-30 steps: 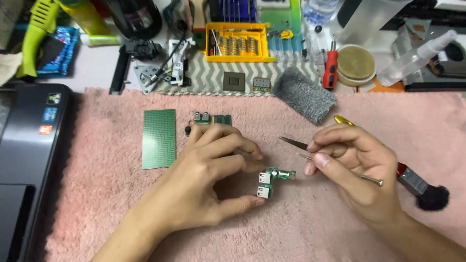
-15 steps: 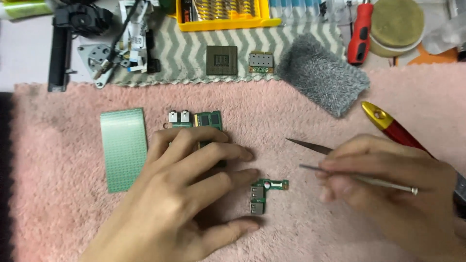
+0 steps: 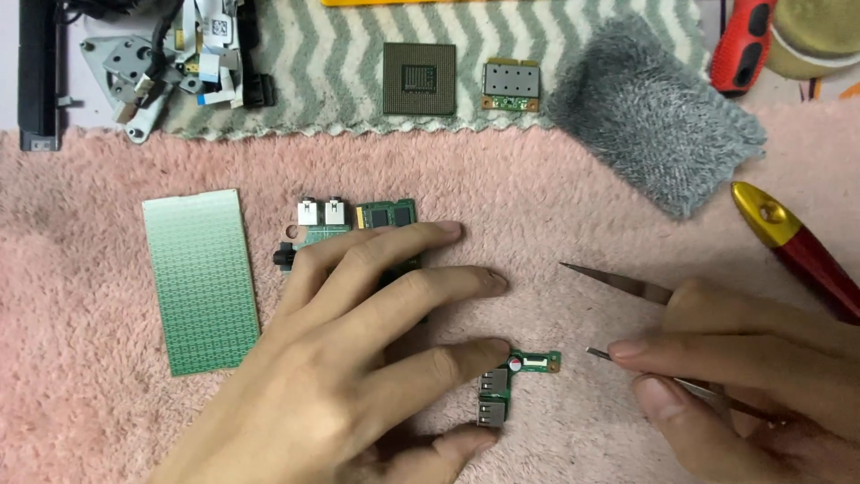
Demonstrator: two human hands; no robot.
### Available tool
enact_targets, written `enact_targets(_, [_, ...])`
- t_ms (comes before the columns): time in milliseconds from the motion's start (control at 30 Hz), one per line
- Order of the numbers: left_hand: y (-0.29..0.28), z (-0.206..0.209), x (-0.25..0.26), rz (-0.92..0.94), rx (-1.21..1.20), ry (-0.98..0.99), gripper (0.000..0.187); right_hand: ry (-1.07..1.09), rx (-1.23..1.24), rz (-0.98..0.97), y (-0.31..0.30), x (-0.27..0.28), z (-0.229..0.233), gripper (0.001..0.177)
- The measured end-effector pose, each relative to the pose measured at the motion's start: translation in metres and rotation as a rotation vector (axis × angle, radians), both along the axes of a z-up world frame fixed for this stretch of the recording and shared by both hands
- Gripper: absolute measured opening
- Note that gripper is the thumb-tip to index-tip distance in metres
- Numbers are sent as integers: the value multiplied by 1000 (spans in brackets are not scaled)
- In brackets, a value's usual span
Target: The person uses a small metal tool to scrape and clean the surface of a small green circuit board. They hold the board steady with one hand while working on the components with the other. The person then flips the board over and continues to clean the other side.
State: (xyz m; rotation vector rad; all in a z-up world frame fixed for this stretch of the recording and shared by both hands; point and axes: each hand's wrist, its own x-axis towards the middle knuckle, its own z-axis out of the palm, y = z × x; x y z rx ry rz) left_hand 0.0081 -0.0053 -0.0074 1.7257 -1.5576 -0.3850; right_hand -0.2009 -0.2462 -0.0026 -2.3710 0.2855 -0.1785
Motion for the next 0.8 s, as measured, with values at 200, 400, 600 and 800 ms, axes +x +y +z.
enact_targets(200, [-1, 8, -2, 6, 14, 45, 39, 13, 29, 24, -10, -4, -5, 32])
enact_targets(400, [-4, 13, -5, 65, -53, 74, 21, -19, 265, -368, 31, 2, -1, 25])
enact_targets(600, [-6, 7, -12, 88, -38, 8, 13, -29, -51, -10, 16, 5, 7, 31])
enact_targets(800, [0, 8, -7, 87, -48, -18, 13, -132, -293, 186, 28, 13, -5, 25])
